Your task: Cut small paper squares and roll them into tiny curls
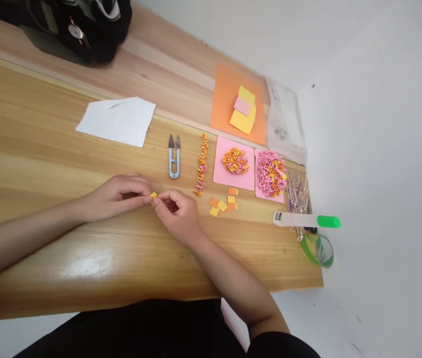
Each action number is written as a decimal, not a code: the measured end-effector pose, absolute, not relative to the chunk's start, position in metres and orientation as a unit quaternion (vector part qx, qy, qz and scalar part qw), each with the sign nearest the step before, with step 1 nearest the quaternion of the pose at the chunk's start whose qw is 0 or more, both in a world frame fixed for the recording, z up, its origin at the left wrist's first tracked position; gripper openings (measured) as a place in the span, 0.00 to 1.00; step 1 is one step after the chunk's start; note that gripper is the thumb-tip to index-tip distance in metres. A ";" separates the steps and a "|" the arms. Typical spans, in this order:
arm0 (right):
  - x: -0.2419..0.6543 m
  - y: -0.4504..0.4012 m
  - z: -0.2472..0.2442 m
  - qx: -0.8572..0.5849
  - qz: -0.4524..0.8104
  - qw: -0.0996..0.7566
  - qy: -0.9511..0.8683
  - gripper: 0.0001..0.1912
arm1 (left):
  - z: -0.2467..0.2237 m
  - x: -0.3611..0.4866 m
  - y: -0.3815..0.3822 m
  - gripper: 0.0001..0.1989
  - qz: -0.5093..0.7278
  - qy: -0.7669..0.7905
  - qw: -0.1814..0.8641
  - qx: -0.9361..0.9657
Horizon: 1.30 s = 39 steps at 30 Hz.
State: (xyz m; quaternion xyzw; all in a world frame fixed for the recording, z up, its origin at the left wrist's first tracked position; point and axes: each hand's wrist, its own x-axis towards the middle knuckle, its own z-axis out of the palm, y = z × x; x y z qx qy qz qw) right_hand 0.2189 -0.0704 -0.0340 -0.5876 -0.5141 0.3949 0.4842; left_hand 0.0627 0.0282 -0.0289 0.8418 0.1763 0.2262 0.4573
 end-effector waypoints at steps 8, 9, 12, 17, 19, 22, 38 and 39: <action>0.218 -0.071 -0.032 -0.584 0.395 0.485 -0.517 0.09 | -0.025 0.063 0.027 0.15 0.223 0.200 0.486 0.821; 0.218 -0.071 -0.032 -0.582 0.394 0.488 -0.518 0.09 | -0.025 0.063 0.027 0.15 0.222 0.205 0.488 0.819; 0.219 -0.071 -0.032 -0.574 0.392 0.496 -0.520 0.07 | -0.025 0.063 0.027 0.15 0.217 0.214 0.489 0.817; 0.218 -0.071 -0.032 -0.576 0.387 0.496 -0.521 0.07 | -0.025 0.063 0.027 0.15 0.217 0.211 0.488 0.819; 0.218 -0.071 -0.032 -0.578 0.388 0.495 -0.520 0.07 | -0.026 0.062 0.027 0.15 0.216 0.211 0.488 0.819; 0.218 -0.071 -0.032 -0.575 0.394 0.498 -0.517 0.07 | -0.026 0.062 0.028 0.14 0.215 0.211 0.488 0.819; 0.220 -0.072 -0.032 -0.589 0.389 0.454 -0.543 0.09 | -0.026 0.062 0.026 0.14 0.208 0.216 0.490 0.819; 0.220 -0.072 -0.032 -0.589 0.390 0.453 -0.544 0.09 | -0.026 0.061 0.026 0.13 0.206 0.223 0.496 0.813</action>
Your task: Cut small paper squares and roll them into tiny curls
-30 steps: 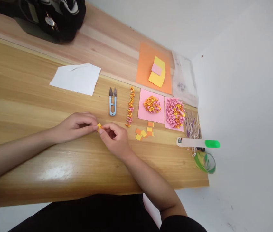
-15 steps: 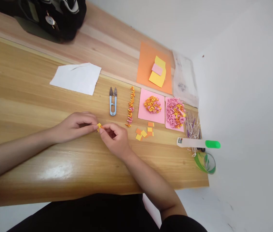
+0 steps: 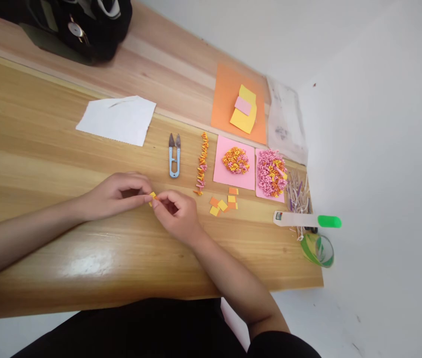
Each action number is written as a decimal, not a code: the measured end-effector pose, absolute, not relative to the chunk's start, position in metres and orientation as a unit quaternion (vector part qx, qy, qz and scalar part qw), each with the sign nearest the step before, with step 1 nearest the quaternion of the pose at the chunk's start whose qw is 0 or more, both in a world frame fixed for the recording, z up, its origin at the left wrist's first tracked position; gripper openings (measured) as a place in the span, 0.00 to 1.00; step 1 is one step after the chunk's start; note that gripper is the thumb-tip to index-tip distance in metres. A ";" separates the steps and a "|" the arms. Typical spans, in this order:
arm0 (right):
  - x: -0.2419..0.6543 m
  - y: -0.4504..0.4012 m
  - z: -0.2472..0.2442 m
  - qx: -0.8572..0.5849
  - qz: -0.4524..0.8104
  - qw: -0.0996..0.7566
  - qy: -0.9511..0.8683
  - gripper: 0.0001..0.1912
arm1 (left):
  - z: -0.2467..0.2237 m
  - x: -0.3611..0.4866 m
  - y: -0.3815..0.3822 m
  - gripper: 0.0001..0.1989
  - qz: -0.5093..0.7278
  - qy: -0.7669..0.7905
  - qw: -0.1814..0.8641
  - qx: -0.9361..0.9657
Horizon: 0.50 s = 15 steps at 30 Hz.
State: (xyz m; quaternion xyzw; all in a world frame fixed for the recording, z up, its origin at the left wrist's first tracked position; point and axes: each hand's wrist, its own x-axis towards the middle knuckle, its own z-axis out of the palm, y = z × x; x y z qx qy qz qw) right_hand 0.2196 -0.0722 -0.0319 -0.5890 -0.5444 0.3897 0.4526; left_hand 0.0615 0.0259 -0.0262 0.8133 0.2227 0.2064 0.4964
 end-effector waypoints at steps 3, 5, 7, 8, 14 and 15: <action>0.220 -0.072 -0.031 -0.580 0.390 0.456 -0.551 0.08 | -0.026 0.061 0.025 0.11 0.203 0.236 0.521 0.795; 0.220 -0.072 -0.031 -0.572 0.390 0.460 -0.556 0.07 | -0.025 0.062 0.024 0.11 0.199 0.233 0.530 0.791; 0.220 -0.072 -0.031 -0.568 0.388 0.463 -0.558 0.07 | -0.025 0.062 0.024 0.11 0.196 0.229 0.528 0.794; 0.220 -0.072 -0.031 -0.569 0.387 0.464 -0.558 0.07 | -0.025 0.062 0.024 0.11 0.196 0.228 0.527 0.795; 0.220 -0.072 -0.031 -0.585 0.391 0.445 -0.554 0.07 | -0.026 0.062 0.024 0.11 0.196 0.239 0.537 0.785; 0.220 -0.073 -0.032 -0.584 0.392 0.446 -0.555 0.06 | -0.026 0.062 0.023 0.11 0.196 0.243 0.540 0.782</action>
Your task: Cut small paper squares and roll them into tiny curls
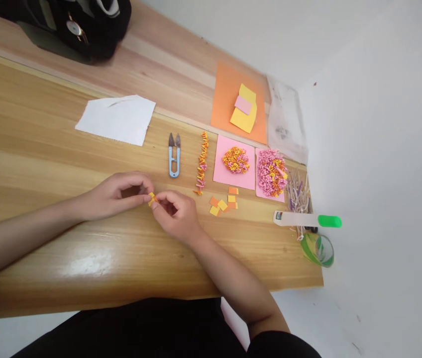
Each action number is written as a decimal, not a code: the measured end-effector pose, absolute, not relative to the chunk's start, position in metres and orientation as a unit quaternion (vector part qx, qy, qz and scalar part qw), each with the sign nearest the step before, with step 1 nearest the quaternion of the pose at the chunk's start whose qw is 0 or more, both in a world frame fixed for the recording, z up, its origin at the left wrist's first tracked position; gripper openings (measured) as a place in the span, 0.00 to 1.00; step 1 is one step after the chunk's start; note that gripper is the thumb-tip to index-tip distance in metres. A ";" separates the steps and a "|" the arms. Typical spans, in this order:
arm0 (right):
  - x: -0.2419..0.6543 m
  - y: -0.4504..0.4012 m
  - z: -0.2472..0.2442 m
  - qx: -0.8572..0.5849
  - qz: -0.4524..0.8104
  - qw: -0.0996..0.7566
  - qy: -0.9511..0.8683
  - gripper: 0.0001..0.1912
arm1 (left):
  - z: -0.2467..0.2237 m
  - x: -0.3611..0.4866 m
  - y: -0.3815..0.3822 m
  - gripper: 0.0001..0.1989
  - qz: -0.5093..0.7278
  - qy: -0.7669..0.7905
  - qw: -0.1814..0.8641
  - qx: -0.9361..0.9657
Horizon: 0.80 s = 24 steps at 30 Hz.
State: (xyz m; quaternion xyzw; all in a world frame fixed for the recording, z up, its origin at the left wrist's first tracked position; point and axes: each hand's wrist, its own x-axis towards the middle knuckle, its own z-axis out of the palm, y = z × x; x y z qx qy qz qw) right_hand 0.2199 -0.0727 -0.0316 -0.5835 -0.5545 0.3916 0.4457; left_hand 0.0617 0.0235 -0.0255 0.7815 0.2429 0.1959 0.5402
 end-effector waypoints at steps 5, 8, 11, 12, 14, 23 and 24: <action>0.220 -0.073 -0.032 -0.579 0.394 0.453 -0.552 0.05 | -0.026 0.062 0.023 0.10 0.196 0.257 0.554 0.767; 0.220 -0.073 -0.032 -0.586 0.396 0.446 -0.548 0.06 | -0.027 0.062 0.023 0.10 0.196 0.256 0.553 0.768; 0.220 -0.072 -0.032 -0.586 0.399 0.445 -0.548 0.07 | -0.026 0.063 0.023 0.10 0.199 0.255 0.553 0.768; 0.220 -0.073 -0.031 -0.585 0.401 0.444 -0.548 0.07 | -0.026 0.063 0.023 0.10 0.200 0.255 0.553 0.767; 0.220 -0.073 -0.031 -0.582 0.403 0.446 -0.548 0.07 | -0.026 0.063 0.023 0.11 0.200 0.256 0.553 0.767; 0.220 -0.072 -0.030 -0.589 0.393 0.439 -0.553 0.09 | -0.025 0.063 0.023 0.11 0.199 0.258 0.545 0.773; 0.220 -0.072 -0.031 -0.589 0.391 0.439 -0.554 0.09 | -0.025 0.063 0.023 0.11 0.199 0.259 0.545 0.773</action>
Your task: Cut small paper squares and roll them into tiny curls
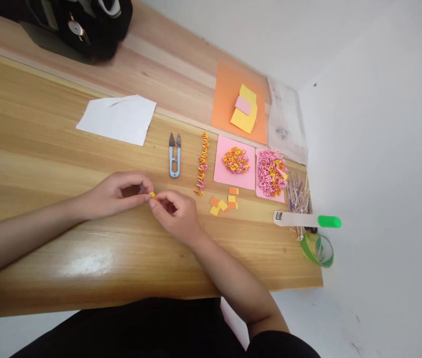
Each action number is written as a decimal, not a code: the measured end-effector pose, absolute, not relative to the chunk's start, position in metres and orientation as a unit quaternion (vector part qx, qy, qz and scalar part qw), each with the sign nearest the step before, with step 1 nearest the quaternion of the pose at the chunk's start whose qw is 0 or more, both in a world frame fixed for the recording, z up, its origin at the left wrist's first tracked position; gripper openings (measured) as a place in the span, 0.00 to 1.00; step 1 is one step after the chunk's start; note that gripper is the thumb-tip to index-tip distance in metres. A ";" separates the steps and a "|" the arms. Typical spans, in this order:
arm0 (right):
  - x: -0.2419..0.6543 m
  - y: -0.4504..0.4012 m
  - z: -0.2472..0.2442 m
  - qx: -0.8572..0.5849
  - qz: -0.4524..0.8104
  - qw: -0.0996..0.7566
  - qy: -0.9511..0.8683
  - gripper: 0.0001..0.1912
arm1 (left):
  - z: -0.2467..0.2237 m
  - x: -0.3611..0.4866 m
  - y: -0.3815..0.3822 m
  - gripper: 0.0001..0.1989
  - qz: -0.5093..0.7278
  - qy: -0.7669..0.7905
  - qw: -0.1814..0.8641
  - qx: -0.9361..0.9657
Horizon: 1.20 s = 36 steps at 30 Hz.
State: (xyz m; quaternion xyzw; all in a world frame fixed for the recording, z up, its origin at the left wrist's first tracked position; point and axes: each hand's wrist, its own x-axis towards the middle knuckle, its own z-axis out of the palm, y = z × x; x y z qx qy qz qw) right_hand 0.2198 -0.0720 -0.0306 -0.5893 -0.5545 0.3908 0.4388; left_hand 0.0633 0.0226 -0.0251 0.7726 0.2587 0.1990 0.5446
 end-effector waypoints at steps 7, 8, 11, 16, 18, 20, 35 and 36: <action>0.221 -0.071 -0.032 -0.590 0.379 0.438 -0.563 0.11 | -0.027 0.063 0.023 0.11 0.199 0.261 0.551 0.767; 0.221 -0.071 -0.032 -0.589 0.379 0.439 -0.563 0.11 | -0.027 0.063 0.023 0.11 0.200 0.261 0.552 0.766; 0.221 -0.072 -0.031 -0.586 0.381 0.443 -0.561 0.12 | -0.028 0.064 0.023 0.11 0.197 0.259 0.555 0.766; 0.220 -0.071 -0.030 -0.595 0.385 0.438 -0.553 0.14 | -0.028 0.064 0.023 0.12 0.189 0.259 0.551 0.771; 0.220 -0.071 -0.031 -0.594 0.383 0.443 -0.552 0.14 | -0.028 0.063 0.023 0.13 0.188 0.261 0.546 0.773; 0.220 -0.071 -0.031 -0.590 0.378 0.450 -0.554 0.14 | -0.028 0.063 0.023 0.13 0.190 0.263 0.545 0.773; 0.219 -0.073 -0.031 -0.593 0.359 0.457 -0.557 0.06 | -0.030 0.069 0.021 0.08 0.246 0.270 0.599 0.712; 0.219 -0.073 -0.031 -0.592 0.360 0.458 -0.557 0.05 | -0.031 0.069 0.021 0.08 0.253 0.272 0.597 0.711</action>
